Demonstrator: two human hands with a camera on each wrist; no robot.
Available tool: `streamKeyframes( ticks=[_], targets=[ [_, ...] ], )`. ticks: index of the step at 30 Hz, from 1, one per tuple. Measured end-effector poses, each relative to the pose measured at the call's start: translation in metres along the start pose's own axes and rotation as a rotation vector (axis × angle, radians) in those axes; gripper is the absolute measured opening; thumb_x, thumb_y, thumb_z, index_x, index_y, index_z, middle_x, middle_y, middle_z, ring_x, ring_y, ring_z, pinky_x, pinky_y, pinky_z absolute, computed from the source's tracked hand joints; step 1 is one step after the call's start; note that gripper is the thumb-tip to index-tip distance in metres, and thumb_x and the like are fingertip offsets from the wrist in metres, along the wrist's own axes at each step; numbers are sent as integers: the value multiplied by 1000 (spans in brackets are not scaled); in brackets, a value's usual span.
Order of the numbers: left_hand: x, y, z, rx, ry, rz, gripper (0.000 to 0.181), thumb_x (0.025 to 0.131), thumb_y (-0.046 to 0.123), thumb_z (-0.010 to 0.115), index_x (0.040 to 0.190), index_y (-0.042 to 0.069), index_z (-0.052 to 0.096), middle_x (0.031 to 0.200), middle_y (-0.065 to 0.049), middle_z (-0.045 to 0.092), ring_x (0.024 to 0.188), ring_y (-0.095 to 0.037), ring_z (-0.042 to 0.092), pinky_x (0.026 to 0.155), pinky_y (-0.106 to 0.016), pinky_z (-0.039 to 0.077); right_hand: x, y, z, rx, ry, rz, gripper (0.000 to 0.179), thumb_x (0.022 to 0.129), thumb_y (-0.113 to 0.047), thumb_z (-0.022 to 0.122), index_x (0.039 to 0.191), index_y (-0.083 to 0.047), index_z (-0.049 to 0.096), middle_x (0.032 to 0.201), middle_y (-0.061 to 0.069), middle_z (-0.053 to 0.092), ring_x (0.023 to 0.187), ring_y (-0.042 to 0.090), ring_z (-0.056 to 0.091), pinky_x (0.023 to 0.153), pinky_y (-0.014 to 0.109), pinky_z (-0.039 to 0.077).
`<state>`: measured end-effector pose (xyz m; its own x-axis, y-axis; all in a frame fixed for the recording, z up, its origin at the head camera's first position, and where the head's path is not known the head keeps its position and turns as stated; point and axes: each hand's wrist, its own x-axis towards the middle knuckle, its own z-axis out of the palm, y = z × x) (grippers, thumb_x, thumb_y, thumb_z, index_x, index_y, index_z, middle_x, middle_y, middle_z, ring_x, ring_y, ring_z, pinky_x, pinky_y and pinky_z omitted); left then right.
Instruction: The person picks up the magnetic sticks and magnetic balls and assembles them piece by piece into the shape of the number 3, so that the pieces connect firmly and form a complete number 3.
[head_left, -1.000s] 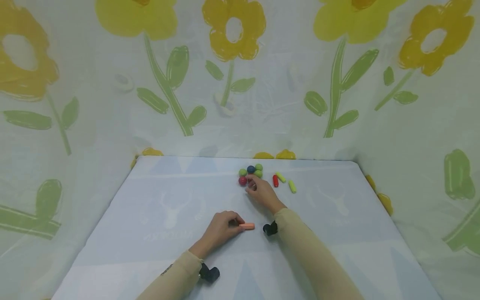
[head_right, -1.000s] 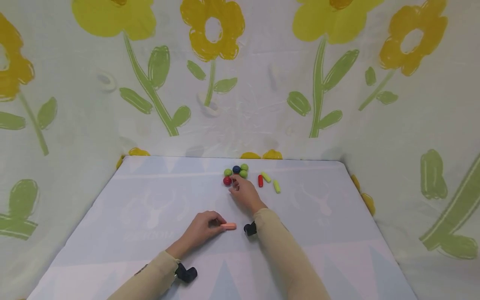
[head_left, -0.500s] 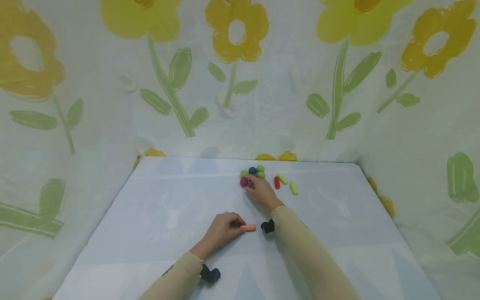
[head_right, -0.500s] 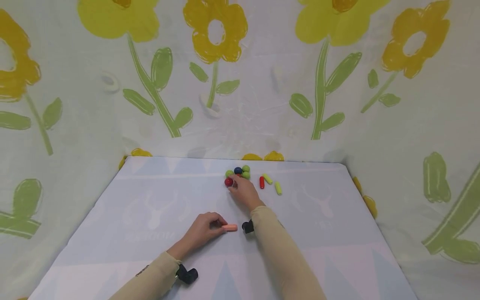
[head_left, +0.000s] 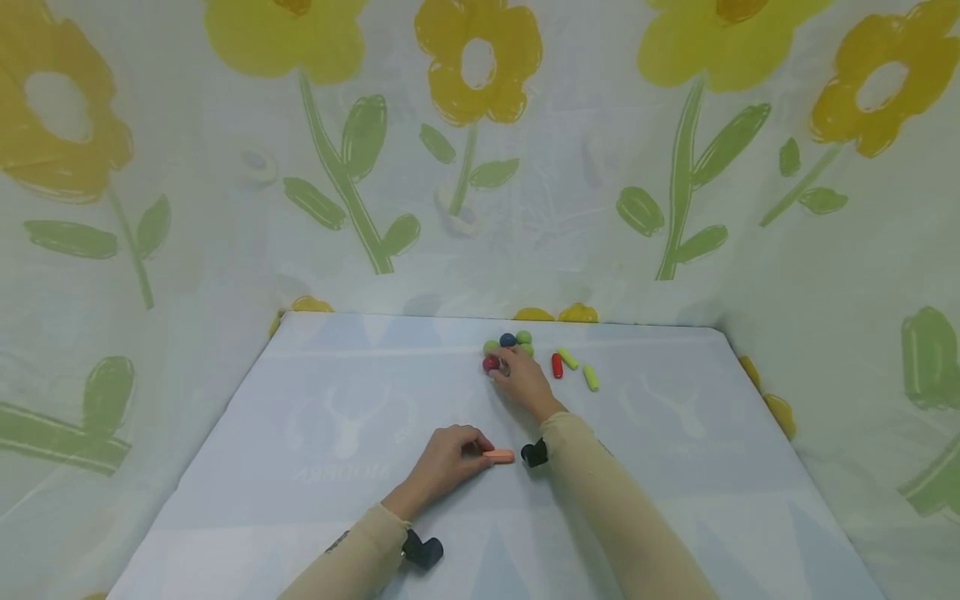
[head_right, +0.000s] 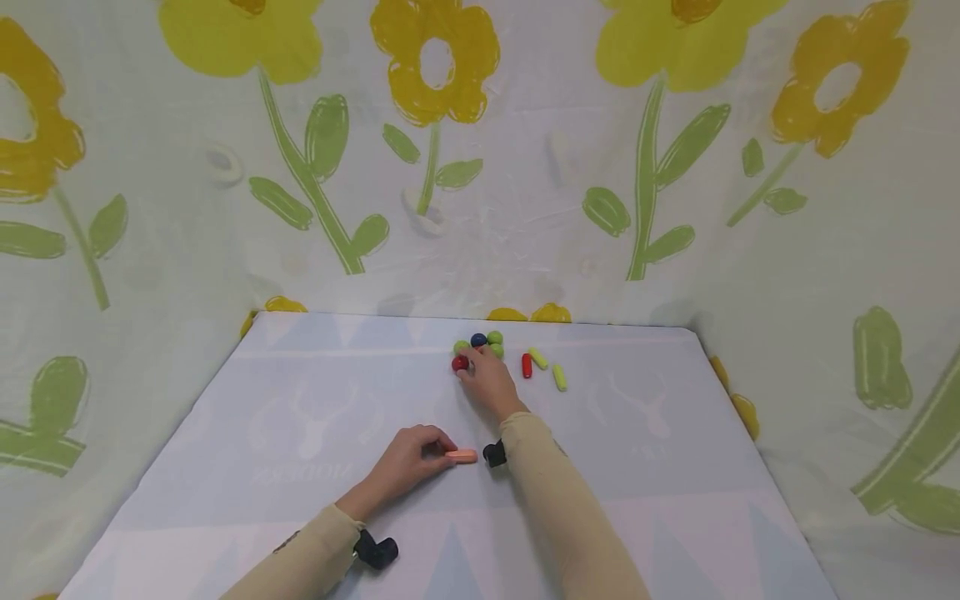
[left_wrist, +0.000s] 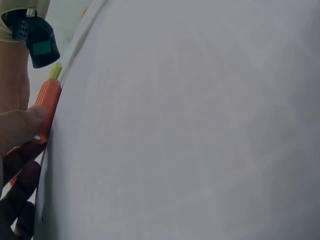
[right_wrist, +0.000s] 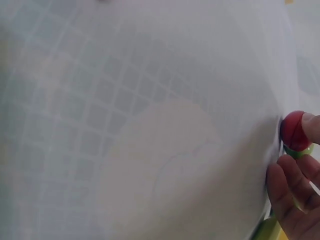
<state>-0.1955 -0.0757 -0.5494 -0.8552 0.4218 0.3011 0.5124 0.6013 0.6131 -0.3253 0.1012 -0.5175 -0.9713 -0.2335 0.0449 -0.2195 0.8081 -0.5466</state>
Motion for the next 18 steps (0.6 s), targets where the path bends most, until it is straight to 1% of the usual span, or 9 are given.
streamKeyframes(
  ticks=[6,13,18],
  targets=[
    [0,1,0,-5,-4,-7,13,89,26,80,99,19,77,93,9,72,85,-5,61,78,-29,51,2,-2,-1,-32,0,-12,41,97,-24,71,137,-17,63,133,13,59,117,28,60,103,46,47],
    [-1,0,0,0,-3,-1,12,89,25,80,99,19,77,92,9,72,84,-5,60,78,-29,51,4,-3,0,-23,-6,-2,31,97,-23,72,128,-19,68,131,9,62,120,27,59,106,44,45],
    [-1,0,0,-7,-1,-7,12,89,24,80,99,19,77,92,10,72,84,-5,61,78,-29,51,5,-3,1,-13,-19,14,28,96,-23,73,124,-20,69,124,5,67,115,23,61,102,42,48]
  ],
)
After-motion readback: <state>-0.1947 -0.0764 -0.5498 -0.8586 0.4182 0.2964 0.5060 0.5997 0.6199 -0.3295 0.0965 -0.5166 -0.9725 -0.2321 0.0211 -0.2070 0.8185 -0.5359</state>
